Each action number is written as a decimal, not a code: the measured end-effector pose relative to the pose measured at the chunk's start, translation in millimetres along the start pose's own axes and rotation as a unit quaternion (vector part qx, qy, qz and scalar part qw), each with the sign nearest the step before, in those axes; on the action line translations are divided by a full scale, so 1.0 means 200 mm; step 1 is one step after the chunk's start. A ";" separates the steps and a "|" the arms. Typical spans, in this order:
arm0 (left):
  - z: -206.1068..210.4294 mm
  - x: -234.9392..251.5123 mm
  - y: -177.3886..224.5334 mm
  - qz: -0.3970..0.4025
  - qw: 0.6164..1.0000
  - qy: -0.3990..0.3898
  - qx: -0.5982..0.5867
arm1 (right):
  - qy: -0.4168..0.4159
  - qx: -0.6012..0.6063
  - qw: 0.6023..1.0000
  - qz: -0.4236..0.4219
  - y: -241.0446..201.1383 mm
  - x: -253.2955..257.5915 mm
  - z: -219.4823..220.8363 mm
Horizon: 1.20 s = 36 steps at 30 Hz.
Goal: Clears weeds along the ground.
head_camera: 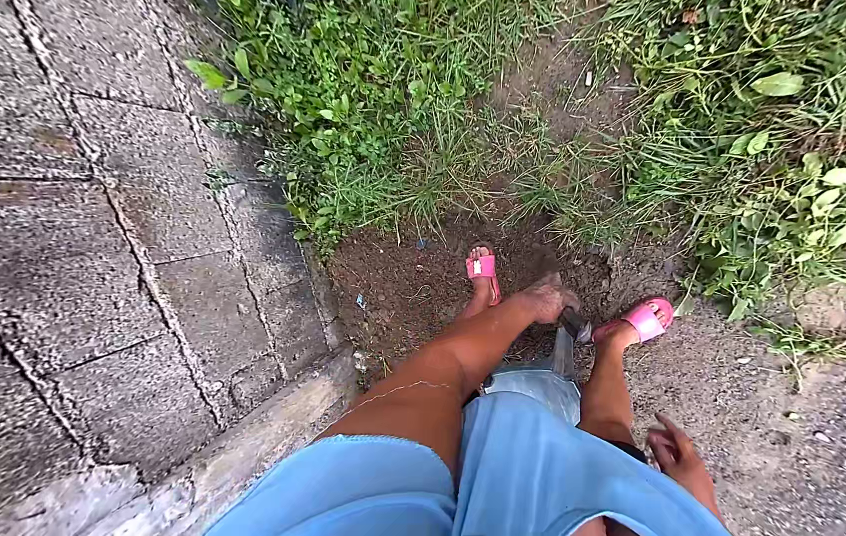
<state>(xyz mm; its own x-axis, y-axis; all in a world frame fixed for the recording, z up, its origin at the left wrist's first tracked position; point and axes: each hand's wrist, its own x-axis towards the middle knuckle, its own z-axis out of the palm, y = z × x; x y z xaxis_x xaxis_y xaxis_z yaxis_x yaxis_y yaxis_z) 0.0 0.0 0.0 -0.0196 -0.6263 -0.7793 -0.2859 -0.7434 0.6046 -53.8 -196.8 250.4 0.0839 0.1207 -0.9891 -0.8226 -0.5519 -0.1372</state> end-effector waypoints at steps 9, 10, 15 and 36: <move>0.17 0.11 -0.01 -0.058 0.997 0.017 -0.037 | 0.167 -0.047 0.968 -0.183 0.41 0.97 0.34; 0.17 0.09 0.00 -0.058 0.997 0.014 -0.042 | 0.159 -0.066 0.972 -0.157 0.37 1.00 0.33; 0.15 -0.04 -0.02 -0.072 0.996 0.009 -0.052 | 0.053 -0.235 0.966 -0.091 0.13 1.00 0.34; 0.54 -1.06 -0.93 -0.402 0.845 0.138 -0.325 | 0.124 -0.297 0.936 -0.139 -0.14 0.31 -0.23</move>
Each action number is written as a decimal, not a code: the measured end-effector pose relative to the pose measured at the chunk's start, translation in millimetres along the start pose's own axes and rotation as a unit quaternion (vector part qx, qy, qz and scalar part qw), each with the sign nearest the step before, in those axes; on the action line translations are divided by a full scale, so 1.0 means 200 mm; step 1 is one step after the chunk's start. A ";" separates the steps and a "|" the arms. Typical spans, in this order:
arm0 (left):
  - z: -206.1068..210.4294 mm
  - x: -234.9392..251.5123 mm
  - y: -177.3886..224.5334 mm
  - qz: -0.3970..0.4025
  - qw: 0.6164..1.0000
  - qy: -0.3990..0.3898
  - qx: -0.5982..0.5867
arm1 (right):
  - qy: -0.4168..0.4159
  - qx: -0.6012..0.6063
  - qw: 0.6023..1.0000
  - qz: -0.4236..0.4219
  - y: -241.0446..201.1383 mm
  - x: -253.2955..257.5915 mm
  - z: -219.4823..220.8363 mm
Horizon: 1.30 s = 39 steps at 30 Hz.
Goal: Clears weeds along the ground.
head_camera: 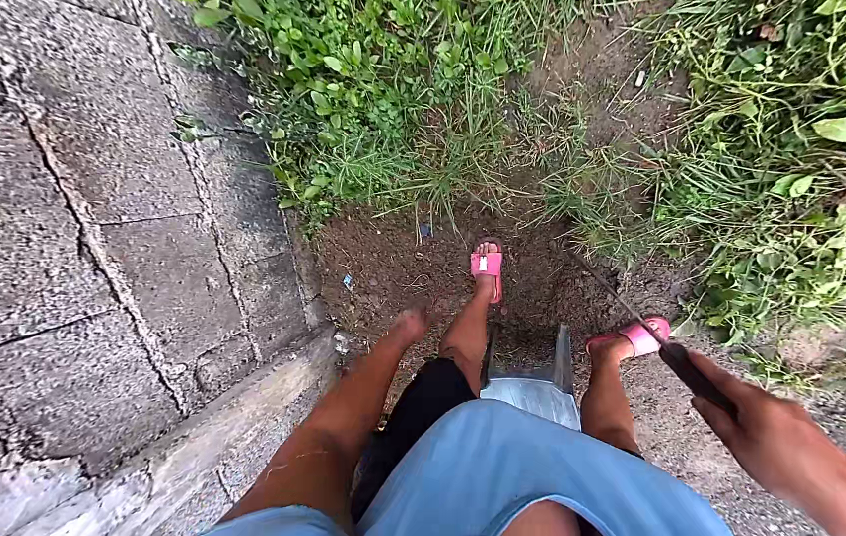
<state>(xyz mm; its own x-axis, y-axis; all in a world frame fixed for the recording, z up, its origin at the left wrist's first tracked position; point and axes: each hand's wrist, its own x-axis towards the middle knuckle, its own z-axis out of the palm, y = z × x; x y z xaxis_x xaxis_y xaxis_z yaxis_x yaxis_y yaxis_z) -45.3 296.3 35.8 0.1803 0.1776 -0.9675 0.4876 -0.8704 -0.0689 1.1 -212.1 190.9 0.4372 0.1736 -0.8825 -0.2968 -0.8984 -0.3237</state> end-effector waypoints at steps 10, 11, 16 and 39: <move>-0.05 -0.17 0.25 -0.035 0.998 -0.029 0.054 | -0.133 0.048 0.984 0.110 -0.30 1.01 0.26; -0.08 -0.20 0.29 -0.038 0.997 -0.031 0.067 | -0.127 0.056 0.984 0.113 -0.25 1.01 0.27; -0.16 -0.39 0.31 -0.071 0.959 -0.144 0.232 | -0.094 0.026 0.983 0.155 0.06 0.92 0.37; -0.07 -0.61 0.36 -0.044 0.902 -0.259 0.342 | -0.109 -0.002 0.981 0.162 0.00 0.97 0.30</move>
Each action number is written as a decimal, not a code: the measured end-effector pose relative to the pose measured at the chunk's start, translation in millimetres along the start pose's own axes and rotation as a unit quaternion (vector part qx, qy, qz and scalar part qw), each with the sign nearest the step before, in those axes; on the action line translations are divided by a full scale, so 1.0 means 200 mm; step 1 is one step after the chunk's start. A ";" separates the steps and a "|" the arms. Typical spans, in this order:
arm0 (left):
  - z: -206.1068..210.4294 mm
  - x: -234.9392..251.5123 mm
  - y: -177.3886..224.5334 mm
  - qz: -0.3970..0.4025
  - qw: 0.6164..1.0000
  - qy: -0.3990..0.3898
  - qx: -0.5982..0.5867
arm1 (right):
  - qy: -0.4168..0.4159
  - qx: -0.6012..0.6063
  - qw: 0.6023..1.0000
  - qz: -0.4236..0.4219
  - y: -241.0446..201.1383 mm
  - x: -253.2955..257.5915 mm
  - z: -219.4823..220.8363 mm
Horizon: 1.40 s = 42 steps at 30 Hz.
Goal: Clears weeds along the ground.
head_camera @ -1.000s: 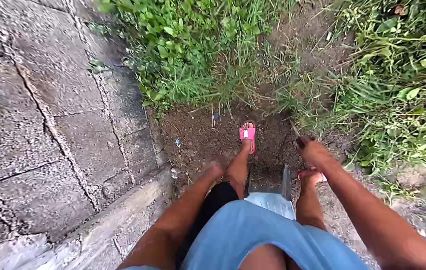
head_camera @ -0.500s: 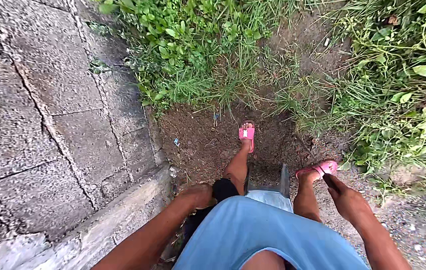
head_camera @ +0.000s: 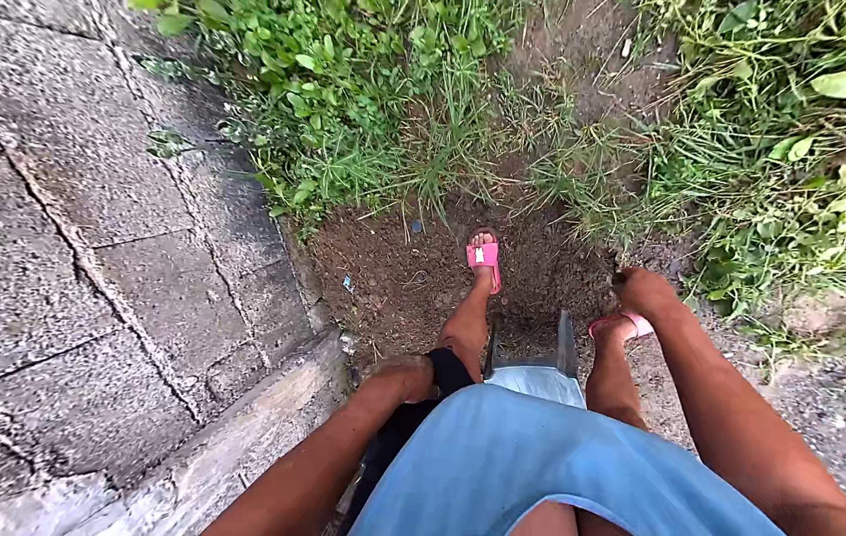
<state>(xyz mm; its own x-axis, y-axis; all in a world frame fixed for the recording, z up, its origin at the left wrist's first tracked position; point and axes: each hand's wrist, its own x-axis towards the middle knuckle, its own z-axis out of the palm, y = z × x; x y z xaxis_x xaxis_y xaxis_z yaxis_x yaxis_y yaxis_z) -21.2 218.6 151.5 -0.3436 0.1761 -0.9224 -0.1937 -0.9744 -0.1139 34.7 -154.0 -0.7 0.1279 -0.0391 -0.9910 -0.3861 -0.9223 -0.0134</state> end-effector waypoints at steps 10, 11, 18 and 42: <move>-0.07 -0.24 0.03 0.047 0.998 -0.002 -0.034 | -0.001 -0.015 0.999 0.043 0.07 -0.16 0.21; -0.08 -0.26 0.00 0.053 0.998 -0.004 -0.034 | -0.008 -0.027 0.999 0.045 0.02 -0.17 0.21; 0.05 -0.35 -0.34 0.176 0.983 0.030 -0.052 | 0.009 -0.056 0.998 0.027 -0.17 -0.38 0.09; 0.08 -0.32 0.25 0.142 0.982 0.033 -0.117 | 0.038 -0.201 0.971 -0.125 -0.13 -0.06 -0.25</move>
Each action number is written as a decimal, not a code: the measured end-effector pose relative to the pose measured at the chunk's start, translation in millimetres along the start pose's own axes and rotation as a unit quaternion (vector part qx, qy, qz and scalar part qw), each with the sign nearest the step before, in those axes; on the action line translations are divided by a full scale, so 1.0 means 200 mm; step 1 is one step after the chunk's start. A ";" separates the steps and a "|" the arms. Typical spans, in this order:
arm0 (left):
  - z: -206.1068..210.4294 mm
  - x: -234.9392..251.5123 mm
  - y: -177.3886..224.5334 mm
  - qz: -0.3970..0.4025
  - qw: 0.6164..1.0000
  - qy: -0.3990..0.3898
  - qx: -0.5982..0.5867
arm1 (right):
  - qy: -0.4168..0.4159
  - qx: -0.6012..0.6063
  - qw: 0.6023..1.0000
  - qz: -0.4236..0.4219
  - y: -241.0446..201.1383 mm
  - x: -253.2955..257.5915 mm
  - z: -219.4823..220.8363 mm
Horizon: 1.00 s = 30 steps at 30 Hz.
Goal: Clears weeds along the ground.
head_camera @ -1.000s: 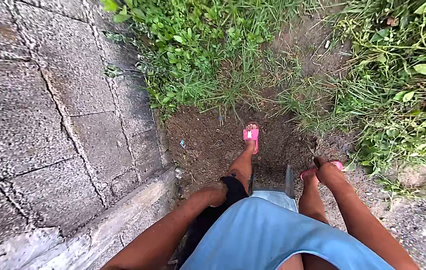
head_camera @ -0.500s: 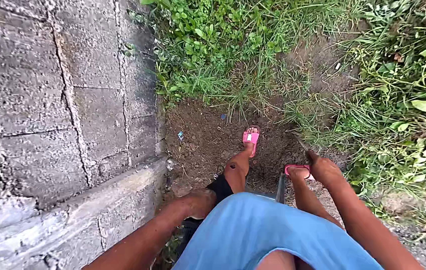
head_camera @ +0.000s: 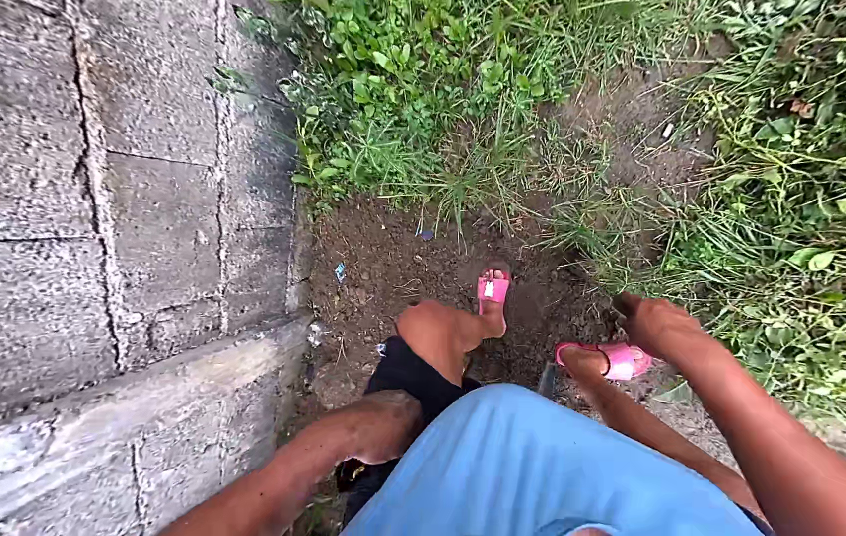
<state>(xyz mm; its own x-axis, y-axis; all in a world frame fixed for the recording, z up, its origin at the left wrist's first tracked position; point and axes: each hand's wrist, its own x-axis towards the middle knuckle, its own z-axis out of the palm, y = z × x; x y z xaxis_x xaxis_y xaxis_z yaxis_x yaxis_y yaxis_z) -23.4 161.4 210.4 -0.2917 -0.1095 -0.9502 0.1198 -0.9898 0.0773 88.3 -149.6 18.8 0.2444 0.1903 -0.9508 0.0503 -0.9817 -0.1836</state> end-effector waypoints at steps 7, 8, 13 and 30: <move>-0.54 0.32 0.00 0.104 0.951 0.290 0.020 | 0.067 -0.080 0.993 -0.049 0.10 0.22 -0.39; -0.65 0.42 0.02 0.119 0.924 0.363 0.021 | 0.084 -0.088 0.991 -0.056 0.10 0.25 -0.43; -0.96 0.81 0.39 0.253 0.805 0.537 0.017 | 0.127 -0.082 0.988 -0.041 0.00 0.24 -0.50; -0.59 0.90 0.17 0.298 0.723 0.596 0.185 | 0.203 -0.131 0.970 0.018 -0.25 -0.07 0.78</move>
<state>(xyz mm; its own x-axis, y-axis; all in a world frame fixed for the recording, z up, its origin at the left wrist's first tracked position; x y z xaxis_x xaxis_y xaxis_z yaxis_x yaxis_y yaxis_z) 39.8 118.0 6.8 0.7575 -0.5881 -0.2833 -0.4386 -0.7800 0.4464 -69.0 -103.6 2.4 0.6094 0.1938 -0.7688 0.2667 -0.9633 -0.0315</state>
